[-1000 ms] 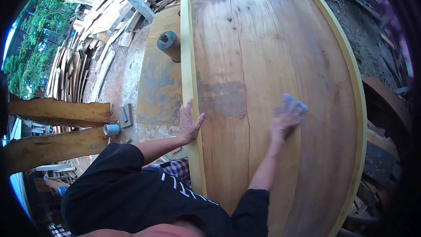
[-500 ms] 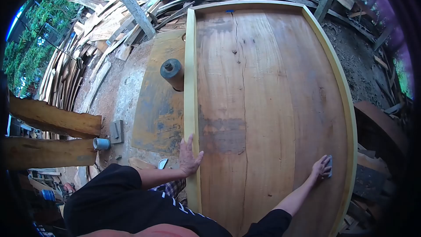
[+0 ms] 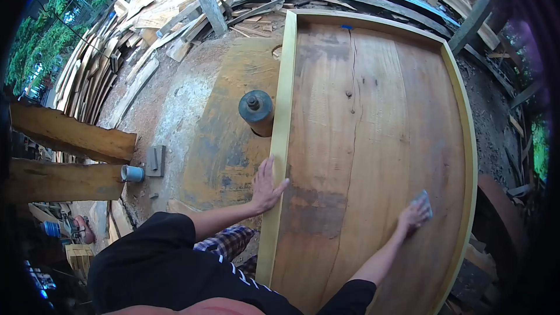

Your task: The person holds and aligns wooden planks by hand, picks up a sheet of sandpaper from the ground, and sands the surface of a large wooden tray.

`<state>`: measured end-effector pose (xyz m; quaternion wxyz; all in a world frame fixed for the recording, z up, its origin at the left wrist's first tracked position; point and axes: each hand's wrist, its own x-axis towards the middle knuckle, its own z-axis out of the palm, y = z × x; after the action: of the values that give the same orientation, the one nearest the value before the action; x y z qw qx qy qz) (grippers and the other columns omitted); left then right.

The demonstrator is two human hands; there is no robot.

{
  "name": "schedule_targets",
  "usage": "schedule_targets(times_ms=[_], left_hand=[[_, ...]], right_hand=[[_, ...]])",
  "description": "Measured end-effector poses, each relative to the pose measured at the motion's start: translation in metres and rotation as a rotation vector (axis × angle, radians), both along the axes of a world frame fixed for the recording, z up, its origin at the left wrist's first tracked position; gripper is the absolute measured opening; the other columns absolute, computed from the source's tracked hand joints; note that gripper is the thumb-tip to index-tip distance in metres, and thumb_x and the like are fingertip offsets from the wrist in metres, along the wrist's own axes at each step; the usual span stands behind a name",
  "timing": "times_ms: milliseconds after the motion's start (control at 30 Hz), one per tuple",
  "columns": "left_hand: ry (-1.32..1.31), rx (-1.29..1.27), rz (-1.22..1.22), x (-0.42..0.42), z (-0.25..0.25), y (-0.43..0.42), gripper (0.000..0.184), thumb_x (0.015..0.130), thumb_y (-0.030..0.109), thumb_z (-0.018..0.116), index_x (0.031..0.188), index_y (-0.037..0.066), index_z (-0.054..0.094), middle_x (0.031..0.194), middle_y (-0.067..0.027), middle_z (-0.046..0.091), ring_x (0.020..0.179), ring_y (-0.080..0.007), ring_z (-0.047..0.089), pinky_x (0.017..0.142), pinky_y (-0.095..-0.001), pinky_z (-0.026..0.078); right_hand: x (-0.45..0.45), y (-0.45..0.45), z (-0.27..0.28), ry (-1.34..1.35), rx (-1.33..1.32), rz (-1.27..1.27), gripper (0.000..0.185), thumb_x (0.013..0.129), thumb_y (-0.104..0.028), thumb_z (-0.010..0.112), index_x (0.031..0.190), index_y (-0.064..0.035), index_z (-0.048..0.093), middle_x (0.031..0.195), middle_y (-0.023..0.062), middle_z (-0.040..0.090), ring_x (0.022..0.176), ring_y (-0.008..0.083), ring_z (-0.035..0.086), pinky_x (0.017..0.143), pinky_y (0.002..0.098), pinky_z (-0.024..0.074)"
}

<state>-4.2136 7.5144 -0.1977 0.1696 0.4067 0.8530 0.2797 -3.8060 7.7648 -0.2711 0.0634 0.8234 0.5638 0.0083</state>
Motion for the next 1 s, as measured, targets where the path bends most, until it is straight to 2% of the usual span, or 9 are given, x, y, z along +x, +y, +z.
schedule_targets(times_ms=[100,133,233,267,333,500,600,800,1000], left_hand=[[-0.054,0.078,0.051,-0.018,-0.012,0.034,0.081,0.087,0.041,0.058,0.148,0.009,0.015,0.140,-0.0225,0.027,0.128,-0.0391,0.033,0.104,-0.0492,0.029],[-0.077,0.066,0.056,-0.019,-0.014,0.035,0.081,0.087,0.041,0.058,0.148,0.009,0.015,0.140,-0.0225,0.027,0.128,-0.0391,0.033,0.104,-0.0492,0.029],[-0.044,0.114,0.007,-0.021,-0.015,0.031,0.079,0.087,0.038,0.059,0.147,0.008,0.016,0.139,-0.0229,0.029,0.126,-0.0398,0.035,0.104,-0.0462,0.030],[-0.028,0.102,0.018,-0.020,-0.015,0.032,0.079,0.087,0.036,0.059,0.147,0.007,0.017,0.139,-0.0234,0.029,0.126,-0.0402,0.035,0.104,-0.0464,0.030],[-0.012,0.078,-0.008,-0.021,-0.013,0.035,0.079,0.087,0.035,0.060,0.147,0.007,0.018,0.138,-0.0239,0.029,0.125,-0.0405,0.035,0.104,-0.0466,0.030],[-0.075,0.162,-0.023,-0.021,-0.009,0.036,0.079,0.086,0.034,0.060,0.148,0.009,0.016,0.139,-0.0273,0.028,0.124,-0.0434,0.035,0.103,-0.0478,0.030],[-0.065,0.153,-0.032,-0.022,-0.008,0.038,0.078,0.086,0.032,0.061,0.147,0.007,0.018,0.138,-0.0281,0.030,0.124,-0.0439,0.035,0.103,-0.0471,0.031],[-0.084,0.149,-0.081,-0.023,-0.010,0.040,0.077,0.089,0.028,0.061,0.146,0.004,0.016,0.140,-0.0229,0.026,0.131,-0.0381,0.028,0.109,-0.0440,0.025],[-0.069,0.157,-0.095,-0.020,-0.010,0.038,0.077,0.089,0.029,0.060,0.146,0.002,0.015,0.144,-0.0222,0.024,0.133,-0.0366,0.025,0.111,-0.0429,0.022]], right_hand=[[0.039,0.029,-0.057,-0.116,-0.002,-0.054,0.053,0.097,-0.033,0.038,0.147,-0.0259,0.024,0.148,0.0165,0.029,0.134,0.0400,0.026,0.102,0.0572,0.0332],[-0.055,0.004,0.010,0.015,-0.082,-0.008,0.054,0.096,-0.034,0.039,0.147,-0.0283,0.024,0.150,0.0157,0.026,0.135,0.0407,0.024,0.104,0.0586,0.0295],[-0.199,-0.067,-0.009,0.208,0.385,0.900,0.057,0.091,-0.030,0.050,0.145,-0.0287,0.031,0.153,0.0122,0.022,0.140,0.0399,0.017,0.110,0.0564,0.0161],[-0.249,-0.098,0.022,0.276,0.155,1.025,0.053,0.091,-0.032,0.051,0.142,-0.0291,0.038,0.152,0.0108,0.025,0.140,0.0390,0.017,0.112,0.0540,0.0138],[-0.295,-0.110,0.039,0.498,0.057,1.232,0.048,0.090,-0.033,0.052,0.138,-0.0294,0.045,0.152,0.0111,0.025,0.139,0.0388,0.019,0.111,0.0531,0.0150],[-0.265,0.026,0.005,0.292,0.347,0.692,0.045,0.093,-0.033,0.048,0.138,-0.0281,0.044,0.148,0.0145,0.031,0.136,0.0412,0.024,0.109,0.0552,0.0185],[-0.247,-0.034,0.020,0.286,0.273,0.740,0.045,0.094,-0.033,0.045,0.139,-0.0275,0.043,0.149,0.0154,0.029,0.136,0.0424,0.022,0.109,0.0557,0.0183],[-0.209,-0.276,0.049,0.527,-0.129,0.842,0.050,0.088,-0.028,0.056,0.137,-0.0359,0.045,0.151,0.0097,0.027,0.139,0.0388,0.019,0.109,0.0575,0.0158],[-0.313,-0.089,0.036,0.584,0.206,0.923,0.048,0.088,-0.029,0.056,0.134,-0.0340,0.048,0.149,0.0102,0.029,0.139,0.0372,0.020,0.112,0.0515,0.0156]])
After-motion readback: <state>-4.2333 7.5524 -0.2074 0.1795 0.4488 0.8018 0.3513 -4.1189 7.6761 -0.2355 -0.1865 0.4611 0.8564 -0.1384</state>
